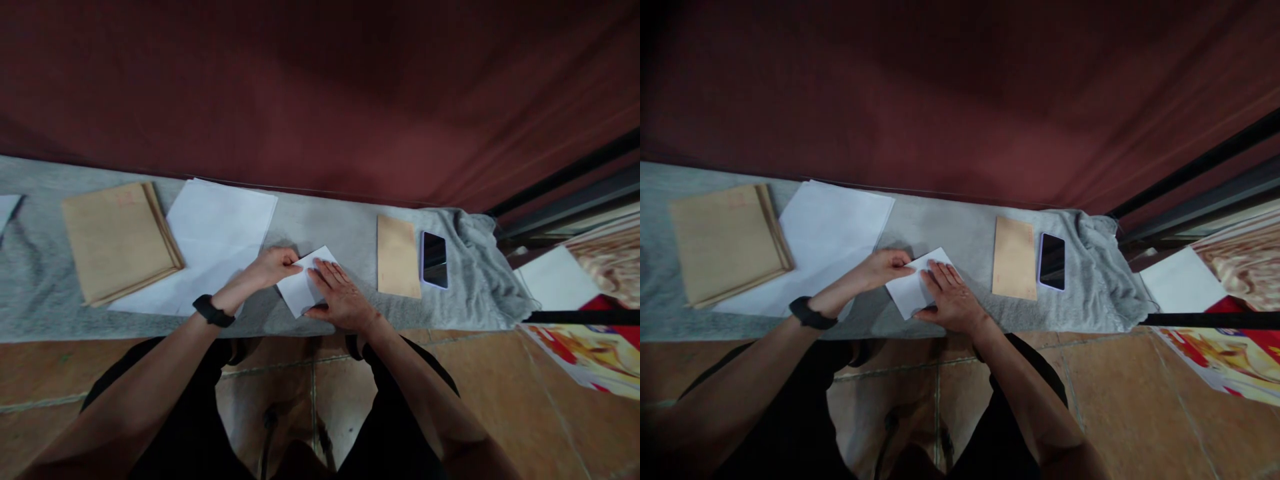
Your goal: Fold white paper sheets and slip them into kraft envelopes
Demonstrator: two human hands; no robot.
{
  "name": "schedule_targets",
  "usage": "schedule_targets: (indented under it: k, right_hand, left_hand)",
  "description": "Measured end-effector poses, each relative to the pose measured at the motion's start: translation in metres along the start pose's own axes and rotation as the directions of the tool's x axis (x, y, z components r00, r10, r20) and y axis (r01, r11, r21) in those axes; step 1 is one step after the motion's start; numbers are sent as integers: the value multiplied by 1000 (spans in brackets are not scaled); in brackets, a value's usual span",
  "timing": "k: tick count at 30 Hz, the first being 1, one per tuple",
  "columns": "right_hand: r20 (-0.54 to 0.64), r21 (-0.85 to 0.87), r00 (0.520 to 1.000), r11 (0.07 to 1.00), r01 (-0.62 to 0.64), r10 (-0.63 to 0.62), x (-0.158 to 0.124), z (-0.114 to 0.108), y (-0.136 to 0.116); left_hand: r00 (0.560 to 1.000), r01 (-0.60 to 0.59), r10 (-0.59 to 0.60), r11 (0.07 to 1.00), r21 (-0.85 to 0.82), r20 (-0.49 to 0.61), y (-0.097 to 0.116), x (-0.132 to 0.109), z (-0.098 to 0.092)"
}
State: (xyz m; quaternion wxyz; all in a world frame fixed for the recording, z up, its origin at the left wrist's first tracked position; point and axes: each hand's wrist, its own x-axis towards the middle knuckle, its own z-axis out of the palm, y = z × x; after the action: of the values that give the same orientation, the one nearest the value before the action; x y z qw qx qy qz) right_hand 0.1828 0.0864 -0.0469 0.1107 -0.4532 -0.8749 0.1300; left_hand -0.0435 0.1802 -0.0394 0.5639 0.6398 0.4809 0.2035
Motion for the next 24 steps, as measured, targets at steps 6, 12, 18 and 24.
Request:
schedule_targets:
  k: [6, 12, 18, 24]
  right_hand:
    - [2, -4, 1000, 1000, 6, -6, 2, -3, -5]
    - [-93, 211, 988, 972, -104, 126, 7, -16, -1]
    - [-227, 863, 728, 480, -157, 647, 21, -16, 7]
    - [-58, 985, 727, 158, -70, 684, 28, -7, 5]
  left_hand:
    - [991, 128, -131, 949, -288, 9, 10, -6, -1]
    - [993, 92, -116, 899, -428, -31, 16, -7, 0]
    - [990, -99, 44, 899, -428, -136, 24, -10, 8]
    - [994, -74, 35, 907, -416, -100, 16, -11, 17]
